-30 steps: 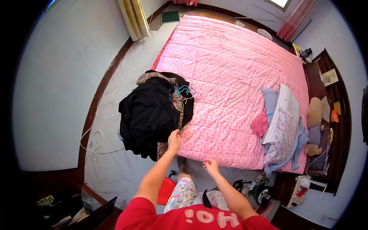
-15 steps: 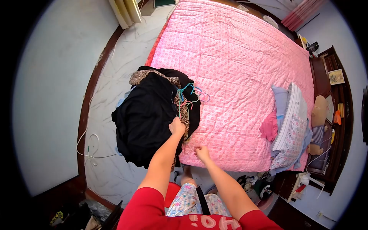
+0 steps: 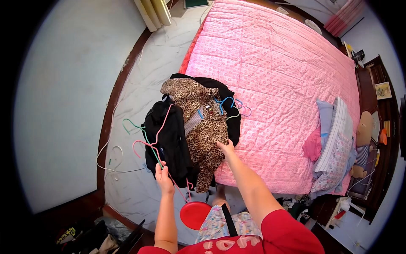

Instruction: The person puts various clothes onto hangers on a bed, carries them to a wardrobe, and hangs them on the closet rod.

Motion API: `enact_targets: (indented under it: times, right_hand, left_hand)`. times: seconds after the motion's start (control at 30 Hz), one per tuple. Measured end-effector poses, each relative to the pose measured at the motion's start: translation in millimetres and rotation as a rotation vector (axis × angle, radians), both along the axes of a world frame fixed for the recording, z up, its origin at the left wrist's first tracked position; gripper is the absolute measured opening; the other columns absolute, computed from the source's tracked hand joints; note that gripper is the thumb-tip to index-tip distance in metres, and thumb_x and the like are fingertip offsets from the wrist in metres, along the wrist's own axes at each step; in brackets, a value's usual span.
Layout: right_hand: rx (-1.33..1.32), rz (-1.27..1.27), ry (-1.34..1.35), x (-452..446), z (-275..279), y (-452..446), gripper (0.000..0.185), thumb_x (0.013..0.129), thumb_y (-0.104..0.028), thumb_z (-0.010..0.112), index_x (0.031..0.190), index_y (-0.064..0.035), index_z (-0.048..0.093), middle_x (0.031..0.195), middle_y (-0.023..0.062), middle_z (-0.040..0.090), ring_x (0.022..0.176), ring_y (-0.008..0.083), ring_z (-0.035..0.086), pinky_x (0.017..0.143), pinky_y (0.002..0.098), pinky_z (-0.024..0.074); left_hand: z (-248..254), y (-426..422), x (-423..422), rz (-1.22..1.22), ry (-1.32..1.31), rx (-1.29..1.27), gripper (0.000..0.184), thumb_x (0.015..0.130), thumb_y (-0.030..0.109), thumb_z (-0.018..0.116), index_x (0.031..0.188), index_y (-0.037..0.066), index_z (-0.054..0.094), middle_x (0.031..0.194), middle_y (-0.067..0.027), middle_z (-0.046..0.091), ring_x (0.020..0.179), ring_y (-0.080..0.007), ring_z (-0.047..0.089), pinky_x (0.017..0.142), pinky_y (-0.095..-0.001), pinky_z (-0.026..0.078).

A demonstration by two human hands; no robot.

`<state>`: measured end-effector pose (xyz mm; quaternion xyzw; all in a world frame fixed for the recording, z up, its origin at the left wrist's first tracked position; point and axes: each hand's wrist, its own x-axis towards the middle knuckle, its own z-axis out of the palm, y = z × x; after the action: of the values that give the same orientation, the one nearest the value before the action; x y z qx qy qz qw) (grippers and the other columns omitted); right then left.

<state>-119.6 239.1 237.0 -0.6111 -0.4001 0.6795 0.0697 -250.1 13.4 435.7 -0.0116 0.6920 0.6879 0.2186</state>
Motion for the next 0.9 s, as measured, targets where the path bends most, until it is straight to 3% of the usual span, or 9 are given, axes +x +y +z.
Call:
enact_targets:
  times: [0.17, 0.23, 0.3, 0.4, 0.5, 0.57, 0.63, 0.73, 0.9]
  right_hand:
    - [0.058, 0.075, -0.082, -9.6, 15.5, 18.0, 0.039, 0.073, -0.008, 0.071, 0.106, 0.0012, 0.052, 0.100, 0.0130, 0.061, 0.087, 0.0223, 0.061, 0.074, 0.0357, 0.0499]
    - [0.189, 0.187, -0.265, -17.5, 42.2, 18.6, 0.032, 0.072, -0.004, 0.068, 0.101, 0.0009, 0.054, 0.094, 0.0125, 0.062, 0.085, 0.0230, 0.061, 0.074, 0.0350, 0.0490]
    - [0.351, 0.246, -0.543, -28.2, 63.0, 13.7, 0.034, 0.071, -0.005, 0.061, 0.104, -0.0015, 0.055, 0.099, 0.0189, 0.062, 0.095, 0.0344, 0.060, 0.080, 0.0407, 0.0476]
    - [0.457, 0.155, -0.541, -30.3, 79.6, 9.3, 0.030, 0.070, -0.007, 0.063, 0.098, 0.0011, 0.057, 0.096, 0.0208, 0.063, 0.093, 0.0354, 0.061, 0.079, 0.0405, 0.0485]
    - [0.310, 0.183, -0.525, -30.1, 77.0, 15.6, 0.022, 0.065, -0.006, 0.068, 0.083, 0.0036, 0.059, 0.087, 0.0191, 0.064, 0.081, 0.0320, 0.063, 0.066, 0.0380, 0.0497]
    - [0.018, 0.189, -0.194, -27.0, 76.0, 22.8, 0.019, 0.061, -0.003, 0.067, 0.076, 0.0023, 0.058, 0.077, 0.0138, 0.061, 0.066, 0.0246, 0.060, 0.055, 0.0354, 0.0465]
    - [-0.078, 0.130, 0.126, -28.9, 94.9, 22.1, 0.025, 0.058, 0.002, 0.066, 0.081, 0.0007, 0.056, 0.070, 0.0062, 0.054, 0.057, 0.0178, 0.050, 0.047, 0.0303, 0.0378]
    - [-0.282, 0.109, 0.368, -38.1, 95.2, 21.2, 0.049, 0.058, 0.006, 0.060, 0.105, -0.0059, 0.052, 0.079, 0.0047, 0.047, 0.069, 0.0179, 0.048, 0.050, 0.0332, 0.0373]
    - [-0.317, 0.138, 0.221, -54.9, 80.8, 20.4, 0.072, 0.063, 0.000, 0.067, 0.129, -0.0069, 0.040, 0.115, 0.0149, 0.054, 0.094, 0.0274, 0.053, 0.081, 0.0441, 0.0400]
  left_hand:
    - [31.6, -23.8, 4.1, -0.060, 0.129, -0.004, 0.015, 0.092, 0.008, 0.044, 0.105, 0.005, 0.052, 0.096, 0.0025, 0.050, 0.088, -0.0049, 0.044, 0.081, -0.0197, 0.035]
    - [49.1, -20.2, 7.9, -0.077, 0.164, -0.019, 0.015, 0.093, 0.008, 0.044, 0.104, 0.004, 0.052, 0.096, 0.0024, 0.049, 0.088, -0.0050, 0.043, 0.082, -0.0199, 0.034]
    - [62.8, -15.5, 12.8, -0.096, 0.203, -0.040, 0.014, 0.093, 0.009, 0.044, 0.104, 0.004, 0.052, 0.096, 0.0023, 0.049, 0.088, -0.0051, 0.043, 0.082, -0.0201, 0.034]
    - [74.6, -9.4, 17.6, -0.056, 0.229, -0.047, 0.014, 0.093, 0.009, 0.044, 0.103, 0.003, 0.052, 0.096, 0.0018, 0.049, 0.089, -0.0054, 0.043, 0.082, -0.0204, 0.034]
    - [73.7, -12.9, 19.8, -0.050, 0.244, -0.002, 0.014, 0.093, 0.010, 0.045, 0.103, 0.003, 0.053, 0.097, 0.0011, 0.050, 0.091, -0.0059, 0.043, 0.084, -0.0205, 0.034]
    - [76.0, -15.5, 21.8, -0.049, 0.247, 0.020, 0.015, 0.093, 0.009, 0.045, 0.103, 0.003, 0.052, 0.097, 0.0008, 0.050, 0.091, -0.0062, 0.043, 0.084, -0.0204, 0.034]
    - [79.1, -18.0, 22.4, -0.046, 0.262, 0.033, 0.014, 0.093, 0.009, 0.045, 0.103, 0.003, 0.052, 0.096, 0.0007, 0.050, 0.090, -0.0062, 0.043, 0.084, -0.0204, 0.034]
    - [86.4, -16.3, 28.7, -0.031, 0.267, 0.051, 0.013, 0.092, 0.009, 0.045, 0.101, 0.003, 0.053, 0.092, 0.0023, 0.048, 0.085, -0.0054, 0.041, 0.079, -0.0199, 0.034]
    - [95.0, -15.7, 38.3, -0.007, 0.256, 0.031, 0.012, 0.091, 0.009, 0.046, 0.099, 0.004, 0.053, 0.087, 0.0047, 0.046, 0.078, -0.0041, 0.038, 0.071, -0.0188, 0.033]
